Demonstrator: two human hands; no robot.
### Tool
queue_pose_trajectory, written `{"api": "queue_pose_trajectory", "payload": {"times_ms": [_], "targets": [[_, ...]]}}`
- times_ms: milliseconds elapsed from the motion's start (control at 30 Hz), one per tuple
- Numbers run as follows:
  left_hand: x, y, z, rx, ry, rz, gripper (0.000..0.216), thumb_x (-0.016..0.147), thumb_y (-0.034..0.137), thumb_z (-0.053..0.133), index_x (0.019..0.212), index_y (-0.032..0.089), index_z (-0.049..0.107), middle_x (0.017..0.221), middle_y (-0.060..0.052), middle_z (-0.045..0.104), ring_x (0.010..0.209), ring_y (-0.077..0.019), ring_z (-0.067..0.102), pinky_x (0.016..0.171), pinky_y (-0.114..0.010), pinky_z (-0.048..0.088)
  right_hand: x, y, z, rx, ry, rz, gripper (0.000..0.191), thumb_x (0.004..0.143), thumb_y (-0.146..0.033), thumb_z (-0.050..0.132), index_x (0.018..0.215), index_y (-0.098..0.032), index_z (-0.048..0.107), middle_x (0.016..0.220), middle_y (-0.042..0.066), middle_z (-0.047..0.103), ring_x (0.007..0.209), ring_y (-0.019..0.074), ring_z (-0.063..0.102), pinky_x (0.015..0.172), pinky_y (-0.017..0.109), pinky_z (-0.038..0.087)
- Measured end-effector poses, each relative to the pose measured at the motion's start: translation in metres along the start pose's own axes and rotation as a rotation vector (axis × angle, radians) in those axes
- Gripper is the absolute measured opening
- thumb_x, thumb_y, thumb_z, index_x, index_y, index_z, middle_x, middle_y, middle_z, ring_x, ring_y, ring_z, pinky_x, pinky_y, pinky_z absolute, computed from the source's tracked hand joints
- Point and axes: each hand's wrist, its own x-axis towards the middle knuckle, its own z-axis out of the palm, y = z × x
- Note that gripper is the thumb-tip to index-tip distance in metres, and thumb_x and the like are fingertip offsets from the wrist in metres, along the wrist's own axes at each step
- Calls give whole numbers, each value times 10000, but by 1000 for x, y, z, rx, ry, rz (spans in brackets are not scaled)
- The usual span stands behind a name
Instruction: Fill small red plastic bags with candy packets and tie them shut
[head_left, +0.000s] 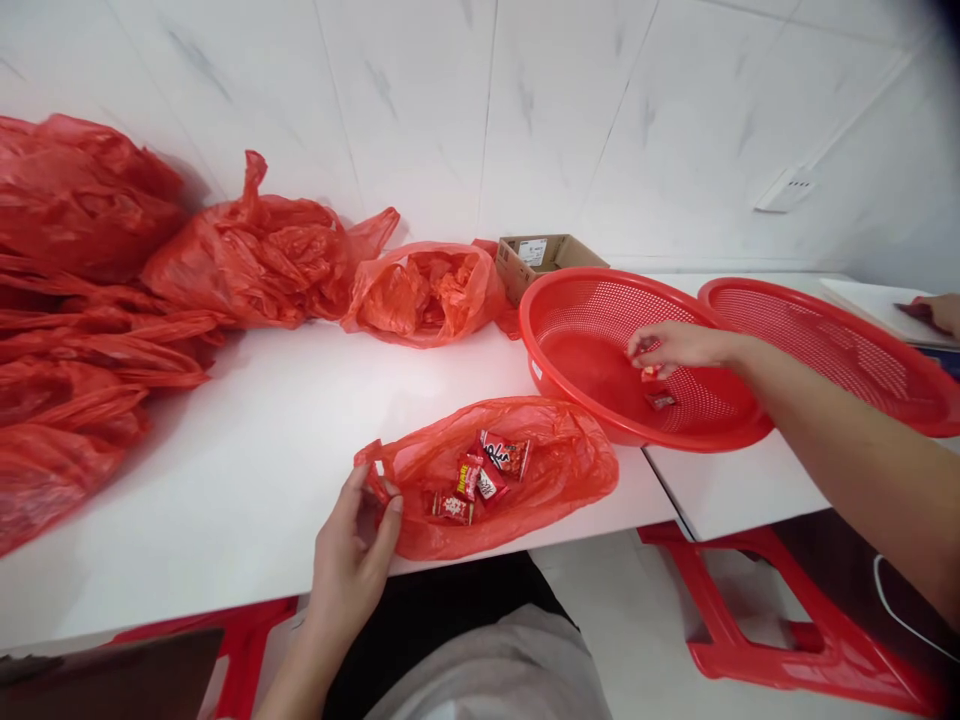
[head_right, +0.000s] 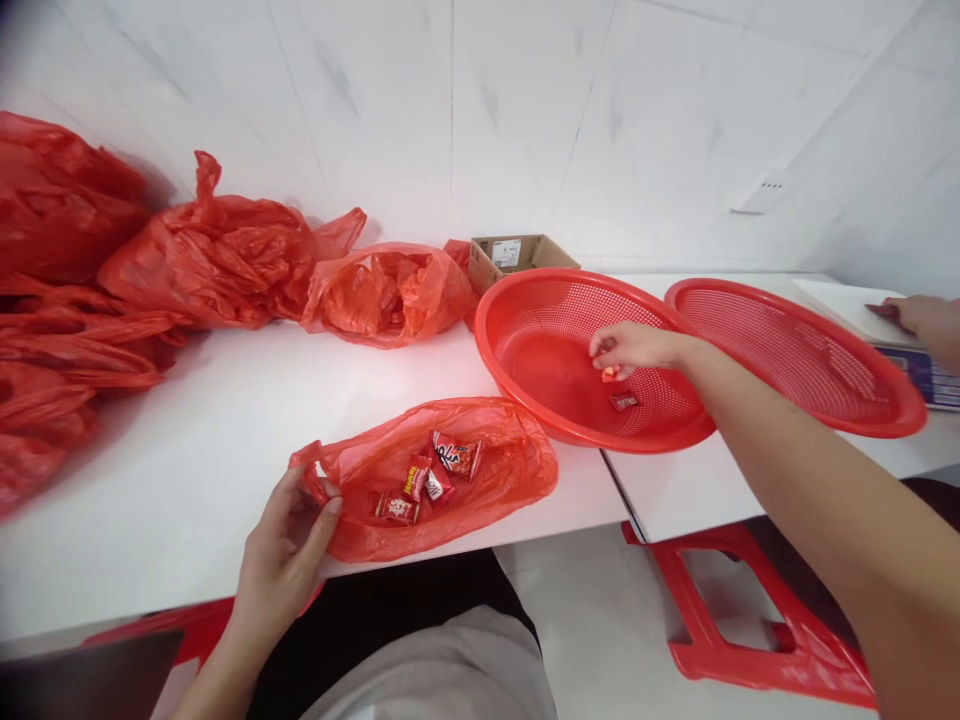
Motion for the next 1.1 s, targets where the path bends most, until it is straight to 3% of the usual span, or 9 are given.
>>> {"api": "queue_pose_trajectory", "payload": {"times_ms": [133, 300, 400, 533, 700, 800, 900, 1000, 1100], "targets": [[2, 5, 1, -180, 19, -97, 605, 832, 380, 640, 1392, 258, 445, 1070, -49, 638, 1008, -200, 610, 972, -359, 454, -26, -59, 9, 150, -4, -167, 183, 837, -330, 582, 951, -187, 563, 865, 56, 644, 763, 120, 616, 703, 266, 490], [3, 24, -3, -293, -53, -121, 685, 827, 332, 656, 1449, 271, 375, 989, -38, 656, 976, -180, 595, 1051, -410, 384, -50, -124, 77, 49, -268, -456, 147, 820, -292, 612, 951, -225, 608, 918, 12, 657, 768, 135, 626, 693, 277, 499], [-1, 33, -8, -260, -66, -91, 696, 830, 290, 656, 1460, 284, 360, 956, -20, 668, 953, -156, 589, 1101, -405, 320, -51, -136, 112, -122, -253, -624, 204, 827, -184, 557, 1010, -241, 628, 1055, 24, 637, 891, 155, 608, 807, 317, 480], [-9, 38, -15, -269, -77, -101, 677, 842, 267, 640, 1457, 281, 359, 970, -23, 683, 1007, -157, 594, 1088, -370, 338, -48, -135, 127, -128, -177, -660, 284, 840, -190, 544, 1110, -262, 598, 1134, 24, 629, 974, 171, 603, 855, 329, 467], [-14, 34, -18, -244, -90, -78, 650, 847, 250, 634, 1441, 289, 373, 993, -28, 676, 1017, -164, 598, 1042, -358, 390, -52, -137, 111, -95, -53, -576, 248, 885, -315, 539, 1123, -282, 601, 1129, 7, 650, 939, 163, 635, 789, 294, 482], [-15, 33, -20, -221, -80, -72, 650, 846, 249, 634, 1440, 295, 376, 979, -27, 673, 1013, -163, 595, 1022, -349, 411, -41, -125, 82, -176, 215, -489, 224, 883, -354, 559, 1079, -270, 626, 1109, 13, 661, 900, 152, 632, 772, 288, 468], [-16, 35, -21, -220, -85, -87, 670, 848, 261, 629, 1459, 283, 353, 961, -30, 678, 997, -160, 599, 1045, -362, 396, -18, -86, 46, -353, 415, -314, 281, 876, -368, 577, 1111, -220, 617, 1137, 68, 651, 906, 166, 607, 784, 319, 431], [-17, 38, -21, -217, -93, -89, 690, 854, 279, 622, 1476, 268, 325, 935, -25, 683, 997, -156, 600, 1110, -398, 318, 4, -31, 23, -613, 256, 30, 488, 832, -405, 621, 1243, -149, 558, 1099, 158, 647, 858, 201, 589, 735, 353, 400], [-16, 37, -19, -212, -94, -102, 696, 856, 298, 621, 1481, 271, 315, 983, -32, 684, 1044, -168, 596, 1140, -427, 262, 11, 14, 22, -623, -8, 283, 571, 830, -351, 597, 1330, -107, 465, 1066, 208, 625, 710, 180, 570, 594, 322, 374]]}}
